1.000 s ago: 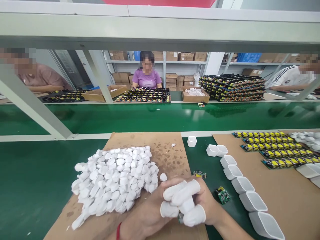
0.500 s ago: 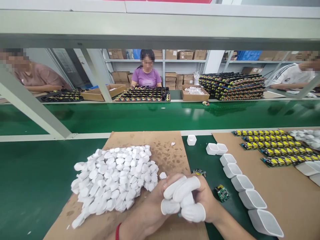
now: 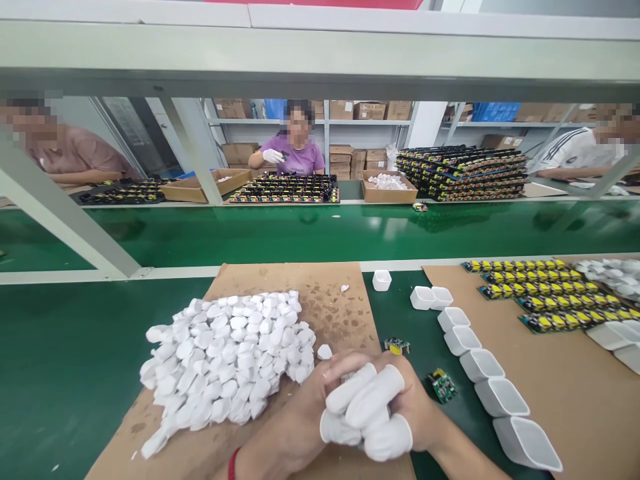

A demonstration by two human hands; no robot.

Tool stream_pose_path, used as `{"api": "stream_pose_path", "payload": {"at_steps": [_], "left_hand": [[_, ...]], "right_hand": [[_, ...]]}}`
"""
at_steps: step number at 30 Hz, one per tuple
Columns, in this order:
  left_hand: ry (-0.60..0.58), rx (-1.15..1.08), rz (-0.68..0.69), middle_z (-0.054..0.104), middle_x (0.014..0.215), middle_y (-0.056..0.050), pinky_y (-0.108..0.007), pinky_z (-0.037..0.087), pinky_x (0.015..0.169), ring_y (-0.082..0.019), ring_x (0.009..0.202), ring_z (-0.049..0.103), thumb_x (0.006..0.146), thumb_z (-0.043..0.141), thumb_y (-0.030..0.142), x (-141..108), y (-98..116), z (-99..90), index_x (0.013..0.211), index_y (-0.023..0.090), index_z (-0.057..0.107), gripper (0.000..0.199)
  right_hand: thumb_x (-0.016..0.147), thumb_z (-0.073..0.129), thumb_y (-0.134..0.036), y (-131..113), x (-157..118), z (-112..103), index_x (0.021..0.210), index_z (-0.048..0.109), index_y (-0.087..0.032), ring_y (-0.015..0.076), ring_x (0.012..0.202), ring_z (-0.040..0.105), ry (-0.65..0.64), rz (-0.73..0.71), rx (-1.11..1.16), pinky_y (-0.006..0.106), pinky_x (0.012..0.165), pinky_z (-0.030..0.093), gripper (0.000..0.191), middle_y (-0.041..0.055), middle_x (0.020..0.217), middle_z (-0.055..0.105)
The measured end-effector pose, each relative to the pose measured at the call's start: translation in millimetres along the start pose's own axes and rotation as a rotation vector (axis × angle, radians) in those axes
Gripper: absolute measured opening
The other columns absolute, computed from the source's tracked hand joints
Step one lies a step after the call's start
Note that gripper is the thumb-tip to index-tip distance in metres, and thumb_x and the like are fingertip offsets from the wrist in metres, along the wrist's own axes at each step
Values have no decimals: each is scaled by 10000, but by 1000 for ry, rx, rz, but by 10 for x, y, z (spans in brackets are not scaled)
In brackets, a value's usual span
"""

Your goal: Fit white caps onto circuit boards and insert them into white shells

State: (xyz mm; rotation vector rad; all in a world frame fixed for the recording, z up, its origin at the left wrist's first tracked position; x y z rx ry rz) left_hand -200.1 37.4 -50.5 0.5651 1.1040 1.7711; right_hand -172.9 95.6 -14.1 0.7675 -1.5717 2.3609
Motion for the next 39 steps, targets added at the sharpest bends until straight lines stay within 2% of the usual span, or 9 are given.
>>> {"api": "stream_pose_path", "payload": {"at_steps": [6, 12, 16, 18, 23, 29, 32, 34, 39], "left_hand": [[-116, -174, -32, 477, 642, 12, -144, 393, 478, -71, 539, 433, 609, 869, 302, 9, -38, 107, 722, 145, 566, 360], [-54, -77, 3, 547, 830, -35, -193, 442, 711, -130, 793, 500, 628, 873, 282, -20, -9, 30, 853, 146, 675, 329], [-146, -115, -17, 489, 702, 1, -166, 388, 604, -79, 634, 419, 694, 833, 285, -18, -22, 74, 778, 133, 640, 260], [-126, -123, -25, 445, 633, 18, -160, 358, 555, -68, 573, 371, 740, 795, 332, -1, -40, 59, 731, 129, 609, 275], [-97, -171, -75, 500, 634, 8, -181, 397, 543, -90, 568, 440, 613, 867, 314, 26, -117, 36, 815, 148, 615, 362], [-131, -208, -43, 511, 721, -6, -188, 412, 601, -95, 639, 486, 658, 846, 272, 9, -69, 66, 874, 143, 595, 355], [-157, -173, -30, 515, 688, 1, -192, 396, 532, -83, 561, 461, 648, 853, 361, 15, -15, 114, 849, 142, 588, 398], [-126, -108, -37, 529, 677, 2, -193, 385, 479, -95, 546, 477, 596, 880, 365, 26, 3, 113, 884, 148, 604, 454], [-66, -43, -53, 552, 682, -4, -191, 400, 479, -128, 595, 530, 557, 883, 310, 14, 9, 48, 932, 159, 617, 484]], "right_hand": [[570, 855, -463, 82, -74, -35, 1122, 677, -310, 218, 1050, 637, -22, 69, -19, 287, 890, 516, 600, 84, 1211, 640], [619, 859, -340, 0, -35, 12, 1041, 706, -308, 197, 1139, 596, -55, 30, -25, 271, 934, 499, 450, 45, 1062, 709], [618, 870, -285, -19, -33, 12, 1011, 720, -290, 175, 1046, 650, -40, -2, -40, 288, 1056, 426, 421, 18, 1024, 715], [616, 873, -268, -9, -45, -16, 1008, 725, -283, 167, 998, 667, -7, -21, -59, 306, 1108, 372, 420, 5, 992, 725], [574, 880, -389, 84, -69, -84, 1127, 681, -267, 258, 1198, 537, 52, 58, -66, 382, 1045, 436, 600, 67, 1115, 679], [702, 798, -146, 101, -71, -92, 967, 753, -271, 184, 994, 648, 82, 103, -60, 359, 1097, 377, 296, 6, 900, 721], [669, 829, -316, 168, -92, -106, 995, 748, -229, 211, 893, 672, 76, 150, 100, 329, 820, 565, 347, 90, 1036, 692], [664, 809, -444, 160, -86, -113, 968, 755, -218, 223, 836, 676, 60, 123, 208, 278, 610, 573, 382, 138, 1103, 661], [725, 781, -375, 67, 3, -48, 951, 759, -275, 196, 886, 651, -20, 95, 187, 287, 714, 540, 248, 129, 1117, 659]]}}
Point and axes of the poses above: each hand's wrist, its own x-axis towards the middle knuckle, its own z-axis out of the palm, y = z × x, the point moved 7 cm from there along x, towards the middle knuckle
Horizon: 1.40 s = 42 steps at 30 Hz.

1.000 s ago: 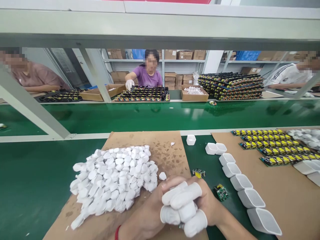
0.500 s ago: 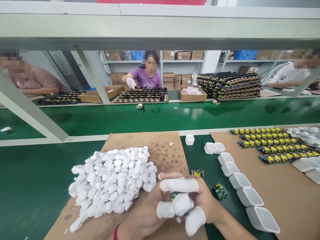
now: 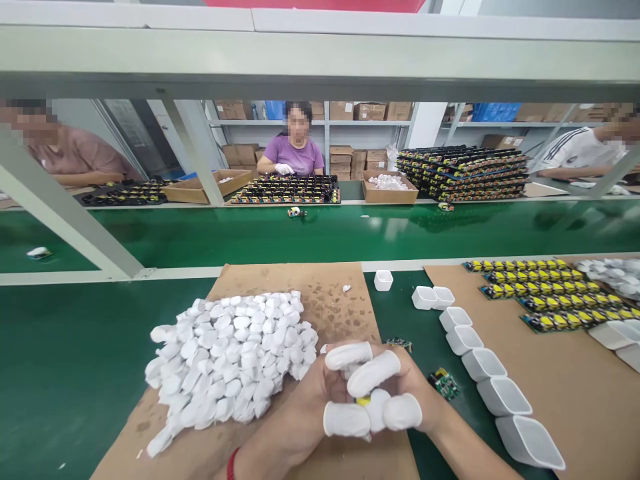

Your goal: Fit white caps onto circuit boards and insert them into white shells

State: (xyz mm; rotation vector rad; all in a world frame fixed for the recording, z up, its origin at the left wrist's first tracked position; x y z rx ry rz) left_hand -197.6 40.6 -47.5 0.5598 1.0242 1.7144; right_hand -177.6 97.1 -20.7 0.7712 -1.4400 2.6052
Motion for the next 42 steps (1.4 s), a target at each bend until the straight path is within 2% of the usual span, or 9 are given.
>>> {"api": "stream_pose_path", "payload": {"at_steps": [5, 9, 16, 23, 26, 30, 34, 39, 42], "left_hand": [[-9, 17, 36, 570, 733, -3, -183, 439, 540, -111, 627, 506, 549, 872, 181, -45, 48, -40, 834, 166, 611, 386], [1, 27, 70, 545, 750, 3, -175, 451, 661, -119, 730, 493, 534, 854, 99, -36, 134, 1, 722, 152, 583, 335], [29, 52, 56, 540, 783, 2, -179, 419, 667, -123, 740, 469, 538, 839, 100, -26, 167, 34, 765, 164, 613, 326], [-18, 18, 53, 507, 699, 27, -148, 390, 585, -85, 646, 441, 528, 830, 69, -22, 135, 32, 694, 141, 525, 354], [-49, -8, 40, 521, 642, 26, -164, 404, 525, -85, 571, 461, 544, 857, 148, -15, 86, 28, 690, 142, 532, 356], [-49, -40, -81, 539, 596, -3, -197, 421, 473, -124, 518, 524, 618, 847, 316, -28, -111, -24, 773, 137, 627, 323], [-33, -103, -165, 565, 664, -45, -192, 451, 475, -93, 503, 478, 682, 812, 381, -49, -270, -67, 815, 116, 669, 330], [-37, -195, -161, 527, 643, -34, -148, 418, 435, -93, 515, 486, 710, 788, 454, -59, -261, -30, 840, 128, 683, 367], [-82, -244, -149, 501, 614, -22, -150, 433, 420, -101, 508, 493, 694, 795, 474, -49, -238, 8, 841, 131, 680, 391]], "right_hand": [[672, 817, -416, -49, 69, 98, 874, 774, -279, 223, 943, 635, -43, -16, -31, 340, 816, 512, 248, 113, 1025, 696], [649, 801, -515, -79, 99, 96, 800, 778, -254, 236, 1024, 604, -7, -43, -141, 348, 881, 484, 303, 99, 954, 707], [682, 760, -522, -56, 64, 48, 636, 761, -236, 241, 1049, 582, 11, 16, -166, 336, 852, 492, 290, 92, 835, 712], [682, 781, -490, -69, 64, 88, 625, 753, -219, 229, 1033, 593, -28, -41, -119, 318, 832, 497, 278, 104, 912, 703], [723, 764, -400, -7, 26, 41, 761, 766, -224, 216, 993, 610, -11, -7, -77, 320, 813, 508, 179, 101, 963, 701], [622, 820, -494, 32, -13, -45, 711, 744, -205, 239, 980, 620, 55, 11, -4, 328, 761, 534, 312, 103, 1052, 671], [539, 871, -484, 30, -2, 6, 798, 752, -221, 242, 1034, 606, -31, 50, 13, 322, 805, 527, 388, 102, 1105, 651], [467, 848, -584, 17, -9, 19, 888, 727, -214, 271, 1140, 552, -82, 64, -34, 381, 894, 501, 573, 124, 1140, 635], [519, 835, -556, 18, -4, 46, 950, 718, -231, 264, 1158, 544, -110, 82, -48, 396, 932, 481, 553, 128, 1152, 634]]}}
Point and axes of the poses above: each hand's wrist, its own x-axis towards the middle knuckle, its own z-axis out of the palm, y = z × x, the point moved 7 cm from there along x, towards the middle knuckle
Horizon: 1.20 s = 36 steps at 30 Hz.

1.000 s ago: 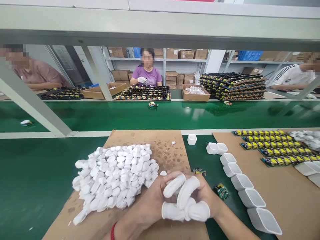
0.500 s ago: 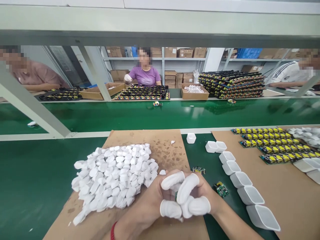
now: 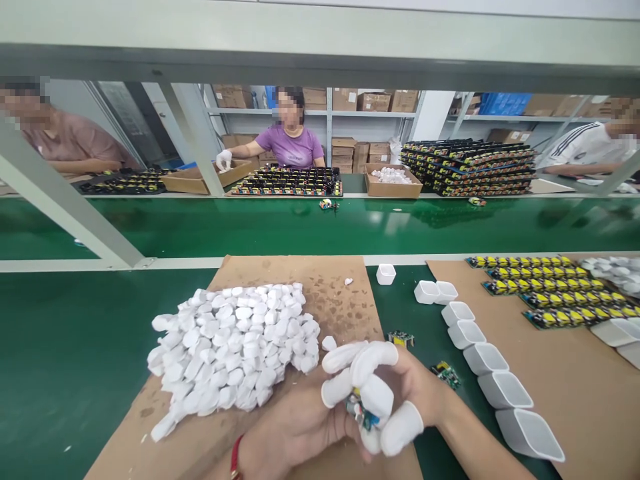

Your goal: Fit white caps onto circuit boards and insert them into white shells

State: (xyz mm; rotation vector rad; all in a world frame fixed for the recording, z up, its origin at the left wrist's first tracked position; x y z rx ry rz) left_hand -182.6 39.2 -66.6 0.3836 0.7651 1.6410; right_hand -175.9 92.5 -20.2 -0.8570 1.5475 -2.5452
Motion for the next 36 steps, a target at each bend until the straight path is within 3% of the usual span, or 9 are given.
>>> {"api": "stream_pose_path", "payload": {"at_steps": [4, 10, 15, 19, 22, 25, 29, 33, 36], "left_hand": [[-73, -11, -5, 553, 668, -39, -162, 442, 444, -110, 529, 518, 709, 792, 433, 19, -23, 45, 881, 140, 673, 361], [-127, -69, -47, 579, 686, -34, -173, 400, 487, -107, 535, 517, 712, 780, 484, 14, -194, 23, 935, 141, 663, 426], [-63, -67, -42, 546, 614, -11, -160, 367, 482, -75, 492, 447, 654, 829, 480, 0, -259, -80, 818, 119, 680, 424], [-39, -81, -43, 553, 650, -4, -151, 346, 513, -60, 516, 419, 614, 858, 484, -6, -204, -30, 809, 135, 676, 439], [-47, -92, -50, 575, 710, -31, -205, 410, 582, -123, 614, 509, 564, 864, 539, -3, -180, 22, 814, 135, 675, 511], [-50, -94, -47, 571, 701, -44, -270, 464, 665, -174, 678, 560, 619, 836, 526, -7, -211, 4, 810, 133, 680, 463], [-7, -131, 42, 545, 665, -26, -237, 457, 646, -111, 597, 505, 733, 788, 409, -28, -228, -65, 758, 144, 687, 284], [65, -176, 95, 508, 635, -15, -165, 393, 553, -73, 569, 453, 712, 813, 376, -41, -223, -101, 649, 127, 660, 299], [41, -145, 87, 483, 599, -8, -170, 388, 549, -87, 582, 476, 718, 812, 338, -31, -209, -59, 610, 127, 628, 300]], "right_hand": [[600, 800, -528, -62, 55, 46, 844, 747, -235, 247, 1132, 566, -11, -41, 22, 389, 959, 462, 385, 108, 1061, 673], [533, 808, -577, -35, 100, 49, 811, 753, -205, 250, 1065, 602, 31, -36, 10, 370, 938, 479, 467, 102, 948, 702], [541, 797, -578, -27, 85, 61, 790, 742, -189, 237, 1029, 623, 16, -53, 57, 349, 917, 494, 465, 108, 1008, 695], [529, 839, -490, 21, 6, 35, 1019, 725, -251, 194, 1037, 632, -19, -50, 97, 278, 903, 499, 558, 93, 1129, 674], [566, 837, -485, -9, -14, 47, 1110, 690, -292, 194, 1112, 597, -47, -94, 85, 289, 981, 454, 596, 80, 1241, 619], [649, 732, -599, -76, 57, 124, 1037, 732, -256, 206, 1021, 637, -58, -90, 92, 292, 909, 499, 518, 96, 1141, 661], [636, 751, -599, -134, 138, 184, 829, 770, -194, 217, 956, 649, -37, -65, 94, 269, 801, 533, 449, 99, 1061, 670], [651, 801, -498, -27, 44, 116, 894, 764, -187, 204, 969, 642, -42, -2, 101, 216, 729, 527, 397, 104, 1097, 653], [664, 802, -485, 69, -40, 50, 909, 763, -177, 204, 970, 635, -40, 38, 137, 251, 795, 523, 395, 124, 1156, 631]]}}
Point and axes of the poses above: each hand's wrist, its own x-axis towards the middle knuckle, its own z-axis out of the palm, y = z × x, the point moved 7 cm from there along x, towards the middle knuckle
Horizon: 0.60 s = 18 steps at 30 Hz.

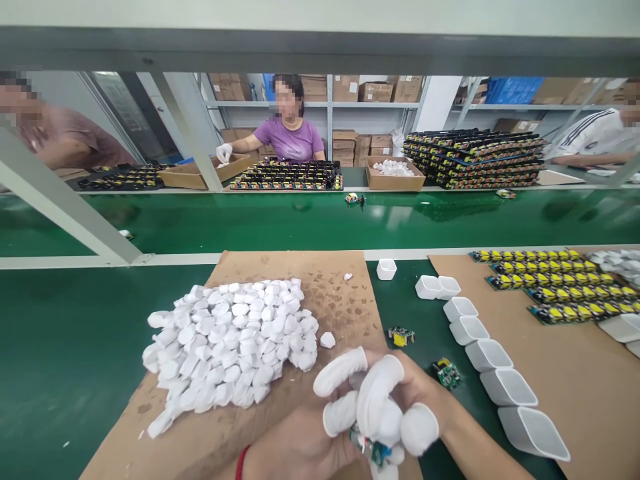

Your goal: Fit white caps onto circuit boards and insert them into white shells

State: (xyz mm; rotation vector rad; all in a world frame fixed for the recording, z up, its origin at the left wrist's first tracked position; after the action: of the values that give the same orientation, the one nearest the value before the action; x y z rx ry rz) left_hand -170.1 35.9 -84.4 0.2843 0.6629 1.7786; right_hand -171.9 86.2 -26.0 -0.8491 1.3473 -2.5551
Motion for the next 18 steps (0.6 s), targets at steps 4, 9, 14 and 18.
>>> {"api": "stream_pose_path", "payload": {"at_steps": [4, 9, 14, 18], "left_hand": [[20, 37, 22, 464, 586, 8, -186, 387, 534, -90, 563, 462, 704, 820, 316, 18, 38, 24, 609, 146, 587, 304], [5, 29, 6, 413, 565, 23, -170, 334, 478, -73, 517, 377, 718, 806, 284, 34, 49, 69, 614, 154, 550, 306], [44, 32, 11, 401, 633, 26, -148, 349, 540, -55, 551, 333, 710, 816, 369, 50, 133, 121, 673, 143, 574, 333], [2, 92, 63, 379, 609, 30, -170, 374, 554, -66, 546, 342, 726, 798, 372, 65, 212, 184, 654, 142, 568, 333]], "right_hand": [[594, 840, -493, -5, -17, -16, 841, 761, -180, 221, 983, 628, 13, -28, 5, 309, 849, 520, 405, 117, 1100, 655], [546, 859, -491, -23, 6, 10, 786, 749, -197, 165, 819, 655, 29, -18, -26, 251, 736, 541, 395, 92, 1086, 656], [576, 841, -504, -188, 58, 0, 1013, 727, -275, 210, 915, 653, 119, -180, -144, 291, 785, 544, 506, 79, 1051, 684], [609, 854, -412, -294, 98, 25, 911, 759, -288, 231, 1058, 610, 175, -266, -317, 358, 947, 477, 340, 75, 1004, 710]]}}
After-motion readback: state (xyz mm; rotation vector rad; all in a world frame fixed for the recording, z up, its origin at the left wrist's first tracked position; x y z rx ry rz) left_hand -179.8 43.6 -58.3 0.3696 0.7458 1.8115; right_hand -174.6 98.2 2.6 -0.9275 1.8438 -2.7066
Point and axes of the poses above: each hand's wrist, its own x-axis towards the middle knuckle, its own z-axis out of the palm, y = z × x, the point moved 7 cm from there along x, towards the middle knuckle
